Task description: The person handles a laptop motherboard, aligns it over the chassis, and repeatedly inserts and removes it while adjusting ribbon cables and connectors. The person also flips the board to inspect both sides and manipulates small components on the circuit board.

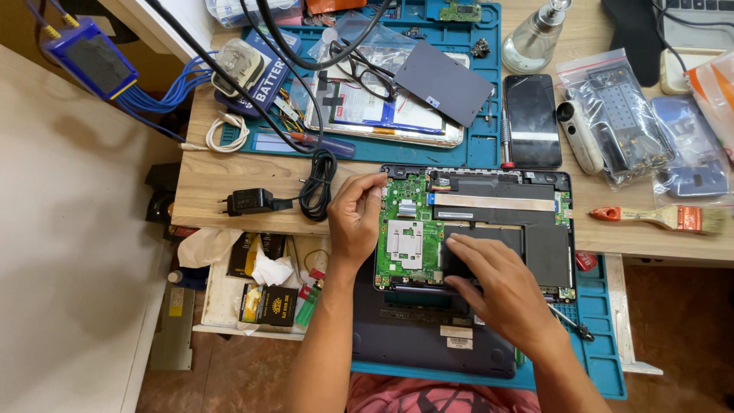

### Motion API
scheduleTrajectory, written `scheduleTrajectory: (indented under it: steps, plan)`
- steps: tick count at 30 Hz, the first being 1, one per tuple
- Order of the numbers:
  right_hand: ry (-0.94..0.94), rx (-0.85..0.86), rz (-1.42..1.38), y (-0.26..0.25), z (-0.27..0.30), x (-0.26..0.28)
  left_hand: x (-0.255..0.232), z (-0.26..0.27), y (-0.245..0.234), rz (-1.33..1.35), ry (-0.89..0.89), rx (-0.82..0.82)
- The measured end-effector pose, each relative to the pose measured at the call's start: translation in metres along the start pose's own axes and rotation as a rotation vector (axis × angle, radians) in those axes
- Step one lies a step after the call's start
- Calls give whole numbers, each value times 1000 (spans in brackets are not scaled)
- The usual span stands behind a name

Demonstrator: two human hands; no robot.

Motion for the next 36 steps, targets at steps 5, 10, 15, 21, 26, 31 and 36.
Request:
scheduleTrajectory:
  steps: [5, 10, 15, 21, 26, 31, 36]
  plan:
    - [-18, -29, 6, 4, -11, 0, 1, -1, 0, 54, 5, -53]
    - [-9, -46, -50, 2, -14, -1, 4, -1, 0, 103, 20, -106]
    - [-61, -117, -63, 0, -15, -4, 2, -1, 0, 94, 24, -107]
    - [38, -109, -301, -10, -18, 6, 4, -2, 1, 100, 28, -110]
    - [223, -94, -692, 10, -9, -16, 2, -2, 1, 89, 14, -104]
    - [417, -117, -1089, 30, -8, -31, 0, -1, 2, 78, 4, -97]
    - [589, -100, -1180, 23, -19, -24, 0, -1, 2, 77, -8, -102]
Point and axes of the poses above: each hand's wrist, its own z-axis away from the middle knuckle, its own y-axis out of the palm, x = y × z, the point moved 3 cm from there along -z, towards the middle knuckle, and after that the axes turned 4 degrees about -z, right-handed, at the moved point
